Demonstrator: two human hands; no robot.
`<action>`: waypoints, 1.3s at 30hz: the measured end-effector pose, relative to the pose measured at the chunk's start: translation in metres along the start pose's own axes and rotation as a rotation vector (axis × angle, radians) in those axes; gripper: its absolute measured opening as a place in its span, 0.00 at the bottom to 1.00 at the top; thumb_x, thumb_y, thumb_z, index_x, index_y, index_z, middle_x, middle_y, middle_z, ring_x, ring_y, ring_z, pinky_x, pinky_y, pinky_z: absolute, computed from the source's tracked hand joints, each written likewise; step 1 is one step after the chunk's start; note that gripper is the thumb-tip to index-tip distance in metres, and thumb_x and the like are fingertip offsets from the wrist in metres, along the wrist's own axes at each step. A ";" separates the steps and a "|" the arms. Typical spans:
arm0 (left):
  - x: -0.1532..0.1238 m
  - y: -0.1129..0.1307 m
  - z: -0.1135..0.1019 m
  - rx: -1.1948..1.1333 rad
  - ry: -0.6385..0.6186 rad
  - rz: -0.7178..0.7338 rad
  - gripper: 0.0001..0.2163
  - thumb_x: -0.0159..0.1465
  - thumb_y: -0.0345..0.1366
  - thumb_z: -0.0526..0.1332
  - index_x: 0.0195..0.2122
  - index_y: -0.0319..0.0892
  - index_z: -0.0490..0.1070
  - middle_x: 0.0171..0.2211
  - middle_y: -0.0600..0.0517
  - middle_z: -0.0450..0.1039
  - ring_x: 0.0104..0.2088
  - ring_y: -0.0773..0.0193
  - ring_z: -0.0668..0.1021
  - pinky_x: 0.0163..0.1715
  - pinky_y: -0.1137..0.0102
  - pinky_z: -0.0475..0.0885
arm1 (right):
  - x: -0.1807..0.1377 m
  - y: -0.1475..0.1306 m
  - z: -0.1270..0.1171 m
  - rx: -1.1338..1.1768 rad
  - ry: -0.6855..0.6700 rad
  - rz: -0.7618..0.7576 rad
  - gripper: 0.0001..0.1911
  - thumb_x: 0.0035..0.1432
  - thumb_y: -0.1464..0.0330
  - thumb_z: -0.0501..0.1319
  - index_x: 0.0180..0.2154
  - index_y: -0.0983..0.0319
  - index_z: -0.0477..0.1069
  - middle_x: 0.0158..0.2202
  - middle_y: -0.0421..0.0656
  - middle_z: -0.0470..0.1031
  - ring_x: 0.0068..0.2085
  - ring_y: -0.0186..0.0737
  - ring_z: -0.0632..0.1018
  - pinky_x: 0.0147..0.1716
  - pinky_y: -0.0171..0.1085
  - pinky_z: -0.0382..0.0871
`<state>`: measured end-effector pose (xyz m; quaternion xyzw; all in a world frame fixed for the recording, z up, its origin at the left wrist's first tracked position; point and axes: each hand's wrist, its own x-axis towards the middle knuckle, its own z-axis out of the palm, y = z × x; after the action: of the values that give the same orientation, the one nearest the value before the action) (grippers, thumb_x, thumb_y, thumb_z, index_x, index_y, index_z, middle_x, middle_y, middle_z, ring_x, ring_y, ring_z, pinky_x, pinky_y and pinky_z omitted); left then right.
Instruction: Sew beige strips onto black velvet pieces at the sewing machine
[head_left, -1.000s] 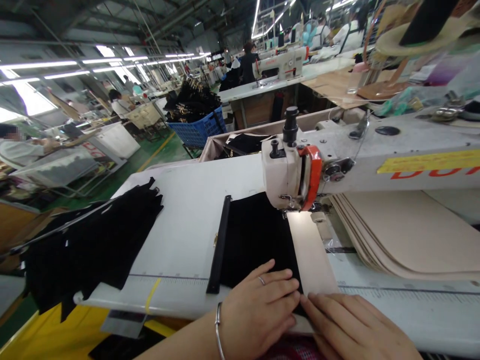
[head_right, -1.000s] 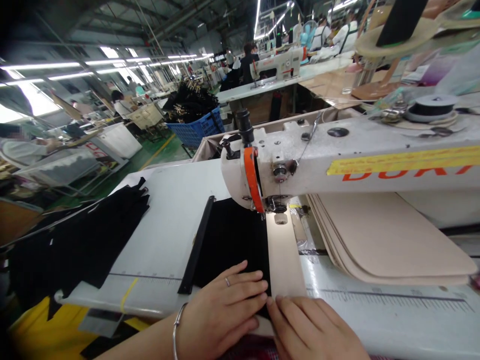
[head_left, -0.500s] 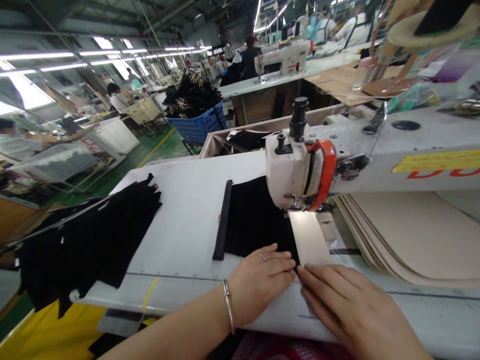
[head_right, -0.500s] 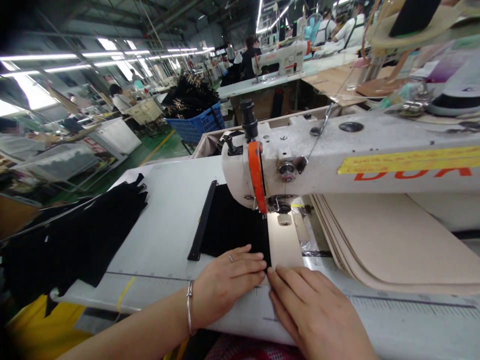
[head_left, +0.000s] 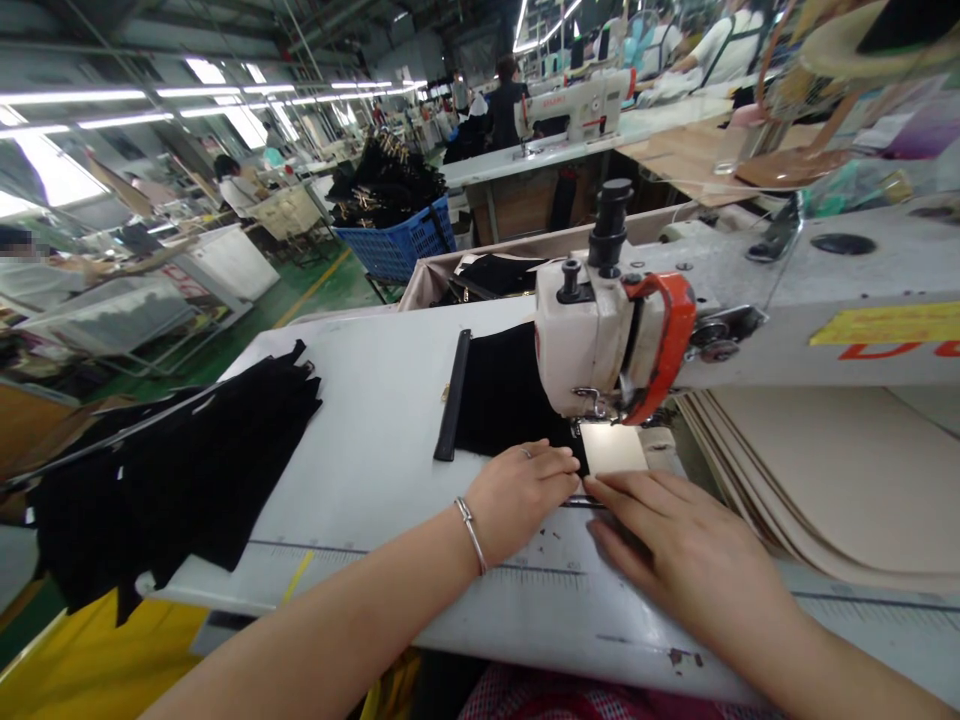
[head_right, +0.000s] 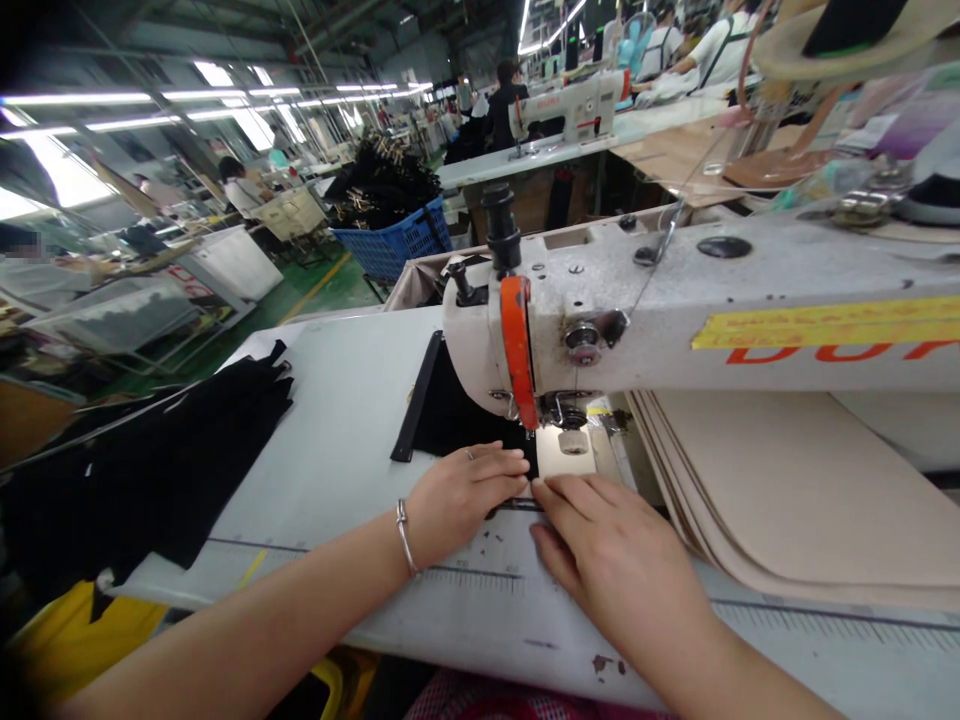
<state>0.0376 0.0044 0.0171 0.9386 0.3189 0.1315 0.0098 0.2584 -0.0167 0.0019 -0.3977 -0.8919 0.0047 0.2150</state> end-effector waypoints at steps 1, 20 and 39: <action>0.002 -0.003 0.000 -0.005 -0.005 -0.006 0.10 0.68 0.26 0.52 0.47 0.36 0.70 0.51 0.47 0.73 0.56 0.64 0.71 0.61 0.65 0.63 | 0.003 0.002 0.000 -0.003 -0.006 0.001 0.17 0.62 0.64 0.58 0.52 0.59 0.69 0.46 0.43 0.73 0.47 0.43 0.73 0.49 0.45 0.67; 0.026 -0.037 0.011 -0.063 0.010 -0.189 0.08 0.66 0.27 0.57 0.43 0.40 0.73 0.45 0.50 0.75 0.48 0.62 0.75 0.53 0.66 0.69 | 0.025 0.012 0.013 -0.078 -0.011 0.070 0.22 0.63 0.61 0.53 0.56 0.62 0.66 0.54 0.47 0.70 0.47 0.47 0.73 0.46 0.47 0.67; 0.027 -0.042 0.014 -0.042 0.029 -0.226 0.10 0.65 0.25 0.57 0.43 0.41 0.75 0.45 0.49 0.76 0.48 0.61 0.76 0.52 0.66 0.72 | 0.027 0.008 0.014 -0.043 0.006 0.066 0.22 0.62 0.64 0.55 0.56 0.65 0.66 0.50 0.51 0.71 0.47 0.48 0.72 0.48 0.48 0.66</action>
<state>0.0369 0.0547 0.0061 0.8941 0.4201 0.1499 0.0396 0.2430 0.0099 -0.0017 -0.4315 -0.8776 -0.0086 0.2088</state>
